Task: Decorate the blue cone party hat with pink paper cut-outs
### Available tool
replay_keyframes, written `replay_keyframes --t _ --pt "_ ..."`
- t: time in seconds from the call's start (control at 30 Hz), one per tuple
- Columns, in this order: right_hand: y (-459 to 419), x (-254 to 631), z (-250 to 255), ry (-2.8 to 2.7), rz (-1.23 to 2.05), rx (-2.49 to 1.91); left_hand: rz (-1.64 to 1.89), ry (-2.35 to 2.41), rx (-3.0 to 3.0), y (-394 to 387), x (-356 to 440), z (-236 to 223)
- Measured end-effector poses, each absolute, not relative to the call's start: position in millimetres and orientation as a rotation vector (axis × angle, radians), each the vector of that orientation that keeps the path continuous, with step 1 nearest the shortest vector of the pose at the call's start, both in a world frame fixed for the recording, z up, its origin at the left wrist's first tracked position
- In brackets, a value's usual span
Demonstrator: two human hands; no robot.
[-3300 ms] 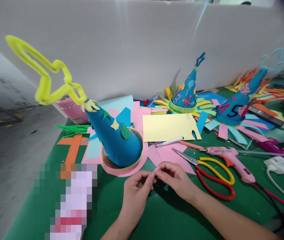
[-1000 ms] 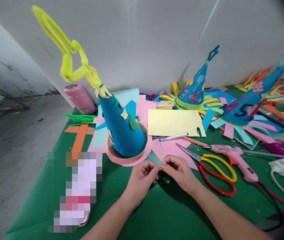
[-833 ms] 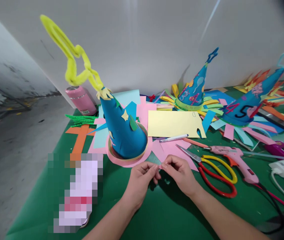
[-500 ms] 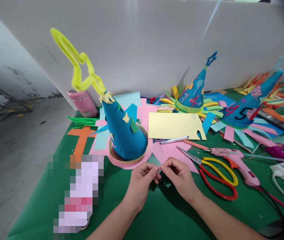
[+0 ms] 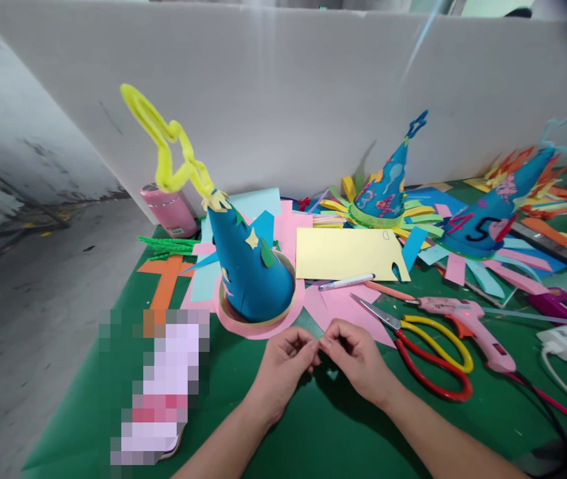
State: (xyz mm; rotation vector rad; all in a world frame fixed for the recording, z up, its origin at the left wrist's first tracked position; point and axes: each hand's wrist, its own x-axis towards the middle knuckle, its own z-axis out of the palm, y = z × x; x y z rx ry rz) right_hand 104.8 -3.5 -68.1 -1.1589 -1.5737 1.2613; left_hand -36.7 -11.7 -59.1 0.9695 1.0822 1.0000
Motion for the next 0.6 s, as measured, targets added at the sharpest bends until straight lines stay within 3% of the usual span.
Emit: replay_keyframes --t 0.6 --pt "-10.4 103.0 -61.4 -1.538 1.214 -1.089 1.2 1.123 0.917 -20.3 -28.8 -51.1"
